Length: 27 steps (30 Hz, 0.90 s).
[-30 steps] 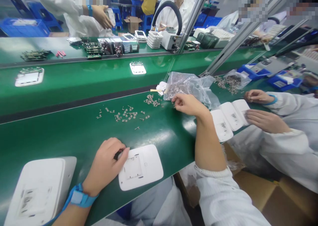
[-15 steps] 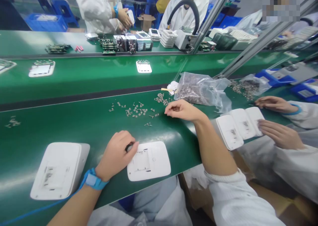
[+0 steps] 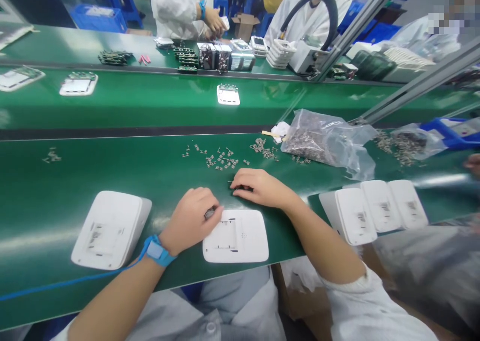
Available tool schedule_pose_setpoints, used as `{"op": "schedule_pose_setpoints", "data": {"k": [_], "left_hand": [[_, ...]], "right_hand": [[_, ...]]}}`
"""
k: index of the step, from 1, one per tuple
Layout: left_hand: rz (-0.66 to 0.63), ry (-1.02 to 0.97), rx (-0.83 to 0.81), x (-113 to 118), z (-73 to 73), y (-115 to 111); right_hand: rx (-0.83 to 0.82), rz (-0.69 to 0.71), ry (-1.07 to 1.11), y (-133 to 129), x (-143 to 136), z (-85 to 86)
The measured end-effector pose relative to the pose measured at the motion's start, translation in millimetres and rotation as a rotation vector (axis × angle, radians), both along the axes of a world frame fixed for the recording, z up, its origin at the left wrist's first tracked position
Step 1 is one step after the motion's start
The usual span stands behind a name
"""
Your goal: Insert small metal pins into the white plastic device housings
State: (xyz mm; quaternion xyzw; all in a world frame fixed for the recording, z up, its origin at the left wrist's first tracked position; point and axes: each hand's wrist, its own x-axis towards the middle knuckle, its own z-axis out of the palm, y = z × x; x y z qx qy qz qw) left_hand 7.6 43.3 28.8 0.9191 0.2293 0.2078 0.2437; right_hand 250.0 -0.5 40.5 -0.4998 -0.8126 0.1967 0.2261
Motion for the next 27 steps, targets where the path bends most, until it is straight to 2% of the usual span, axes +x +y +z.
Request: {"op": "schedule_pose_setpoints", "data": {"k": [4,6,12,15,21,27], "left_hand": [[0.004,0.010,0.000,0,0.9,-1],[0.002,0.007,-0.001,0,1.3,-1],[0.012,-0.025,-0.028,0,0.8,-1],[0.026,-0.121,-0.046,-1,0.9,-3],[-0.007,-0.177,-0.001,-1,2.5,-6],[-0.058,-0.232,0.014,3,1.4,-10]], "right_hand": [[0.036,-0.014,-0.170,-1,-6,-5.2],[0.048,-0.015,-0.147,-1,-6,-3.1],[-0.007,0.008,0.408,-6,-5,11.5],[-0.019,0.042,0.562,-9,-12,15.2],[0.072,0.117,0.521,-13,-26,21.1],[0.065,0.149,0.514,-15,-30,22.3]]}}
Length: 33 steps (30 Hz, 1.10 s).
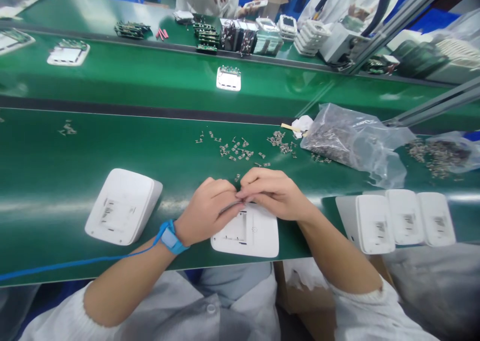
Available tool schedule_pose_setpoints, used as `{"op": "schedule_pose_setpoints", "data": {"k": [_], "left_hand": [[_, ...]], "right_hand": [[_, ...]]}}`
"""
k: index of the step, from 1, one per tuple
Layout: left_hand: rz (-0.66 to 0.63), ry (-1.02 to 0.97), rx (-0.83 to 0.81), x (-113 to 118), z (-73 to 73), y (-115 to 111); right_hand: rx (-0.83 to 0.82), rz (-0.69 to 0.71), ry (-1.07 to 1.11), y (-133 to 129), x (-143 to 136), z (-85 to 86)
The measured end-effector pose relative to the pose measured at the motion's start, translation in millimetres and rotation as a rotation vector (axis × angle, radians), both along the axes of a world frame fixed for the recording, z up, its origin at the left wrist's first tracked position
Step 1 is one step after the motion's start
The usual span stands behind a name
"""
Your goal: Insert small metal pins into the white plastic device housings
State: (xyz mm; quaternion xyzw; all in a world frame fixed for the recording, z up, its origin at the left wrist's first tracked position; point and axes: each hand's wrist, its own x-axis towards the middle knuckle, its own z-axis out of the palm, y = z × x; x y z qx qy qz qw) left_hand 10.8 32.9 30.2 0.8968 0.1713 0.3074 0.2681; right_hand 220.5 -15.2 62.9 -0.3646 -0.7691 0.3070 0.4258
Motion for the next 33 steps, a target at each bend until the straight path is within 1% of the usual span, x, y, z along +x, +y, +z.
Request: {"op": "schedule_pose_setpoints", "data": {"k": [5,8,13,16,20,22,24,26,30,33], "left_hand": [[0.045,-0.055,-0.010,2,2.1,-2],[0.020,-0.047,0.002,0,5.0,-3],[-0.059,-0.005,0.056,-11,10.4,-8],[-0.144,0.034,0.018,-17,12.9,-9],[-0.298,0.102,-0.020,-19,14.4,-9],[-0.339,0.163,-0.045,-19,15.4,-8],[-0.353,0.212,-0.086,-19,16.5,-7],[-0.320,0.229,-0.123,-20,17.3,-6],[-0.116,0.248,-0.114,-19,16.1,-2],[-0.030,0.209,-0.095,-17,13.6,0]], "right_hand": [[0.011,0.007,-0.055,-4,-3,6.3],[0.016,0.009,-0.163,-9,-6,11.0],[0.028,0.029,-0.296,-18,-9,11.3],[0.001,0.066,-0.348,-24,-14,12.7],[-0.050,0.053,-0.440,-32,-22,18.6],[-0.085,0.065,-0.495,-36,-24,20.9],[-0.100,0.084,-0.557,-38,-25,21.6],[-0.086,0.089,-0.601,-39,-24,20.8],[-0.049,0.072,-0.626,-40,-20,18.1],[-0.030,0.015,-0.644,-41,-16,20.4]]}}
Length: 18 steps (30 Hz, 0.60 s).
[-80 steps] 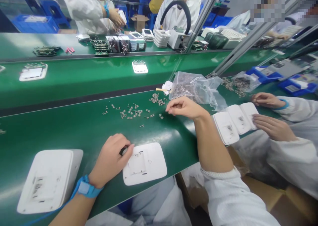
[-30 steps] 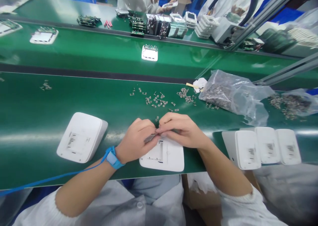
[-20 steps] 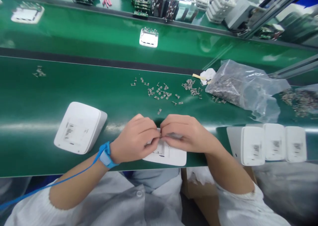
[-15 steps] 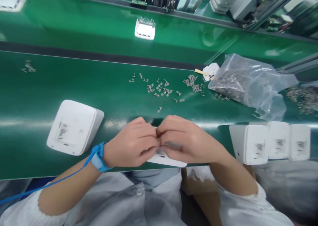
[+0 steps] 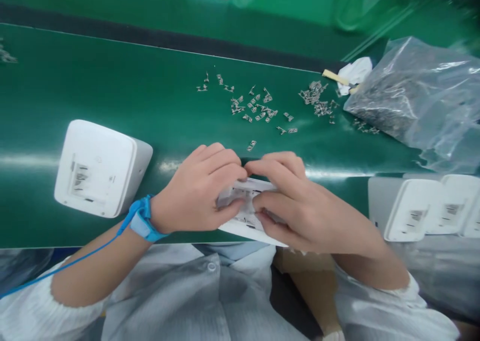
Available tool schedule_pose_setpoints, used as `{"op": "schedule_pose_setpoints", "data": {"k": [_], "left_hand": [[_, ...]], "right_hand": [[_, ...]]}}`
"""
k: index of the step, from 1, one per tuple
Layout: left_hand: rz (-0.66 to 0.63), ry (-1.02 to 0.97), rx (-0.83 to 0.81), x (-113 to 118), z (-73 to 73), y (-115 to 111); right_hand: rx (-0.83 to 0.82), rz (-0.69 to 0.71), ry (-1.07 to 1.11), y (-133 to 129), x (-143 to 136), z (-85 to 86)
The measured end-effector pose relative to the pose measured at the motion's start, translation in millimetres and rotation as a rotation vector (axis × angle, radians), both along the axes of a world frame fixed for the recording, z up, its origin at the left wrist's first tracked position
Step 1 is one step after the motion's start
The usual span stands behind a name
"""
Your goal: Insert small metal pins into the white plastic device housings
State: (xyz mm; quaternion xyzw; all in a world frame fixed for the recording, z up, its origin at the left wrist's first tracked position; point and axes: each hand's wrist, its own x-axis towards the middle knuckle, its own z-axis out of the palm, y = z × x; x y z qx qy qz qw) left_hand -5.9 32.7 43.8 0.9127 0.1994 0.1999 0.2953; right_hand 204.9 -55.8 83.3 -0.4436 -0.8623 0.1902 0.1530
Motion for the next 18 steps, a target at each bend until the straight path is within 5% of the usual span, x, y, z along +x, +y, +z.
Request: {"op": "schedule_pose_setpoints", "data": {"k": [7,18], "left_hand": [[0.049,-0.049,0.051,5,-8.0,1],[0.098,-0.066,0.234,8,-11.3,-3]], "right_hand": [[0.002,-0.054,0.003,-4,-7,12.9],[0.034,-0.017,-0.205,-10,-9,5.4]]}}
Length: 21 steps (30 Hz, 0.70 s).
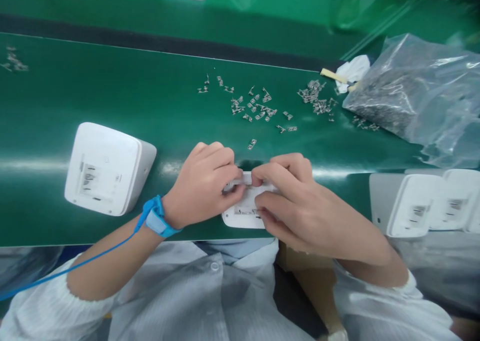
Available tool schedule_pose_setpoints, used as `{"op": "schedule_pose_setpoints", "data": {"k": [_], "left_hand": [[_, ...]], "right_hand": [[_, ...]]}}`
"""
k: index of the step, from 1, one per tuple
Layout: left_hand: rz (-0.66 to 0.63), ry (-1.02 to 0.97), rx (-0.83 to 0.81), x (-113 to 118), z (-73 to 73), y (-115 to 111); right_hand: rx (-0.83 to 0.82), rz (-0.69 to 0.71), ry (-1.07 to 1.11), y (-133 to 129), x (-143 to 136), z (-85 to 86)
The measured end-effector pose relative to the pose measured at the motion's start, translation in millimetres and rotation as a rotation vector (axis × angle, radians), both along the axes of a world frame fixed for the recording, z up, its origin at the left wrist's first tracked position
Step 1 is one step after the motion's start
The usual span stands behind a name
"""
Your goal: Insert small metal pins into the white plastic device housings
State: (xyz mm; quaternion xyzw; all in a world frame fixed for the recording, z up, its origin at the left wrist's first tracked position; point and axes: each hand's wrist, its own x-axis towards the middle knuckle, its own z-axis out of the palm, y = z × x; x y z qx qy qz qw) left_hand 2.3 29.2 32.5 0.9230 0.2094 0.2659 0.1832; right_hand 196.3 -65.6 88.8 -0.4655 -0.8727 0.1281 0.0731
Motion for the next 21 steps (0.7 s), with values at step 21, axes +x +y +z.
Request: {"op": "schedule_pose_setpoints", "data": {"k": [21], "left_hand": [[-0.011,0.017,0.041,1.1,1.0,-1.4]], "right_hand": [[-0.045,0.146,-0.130,7.6,4.9,1.4]]}}
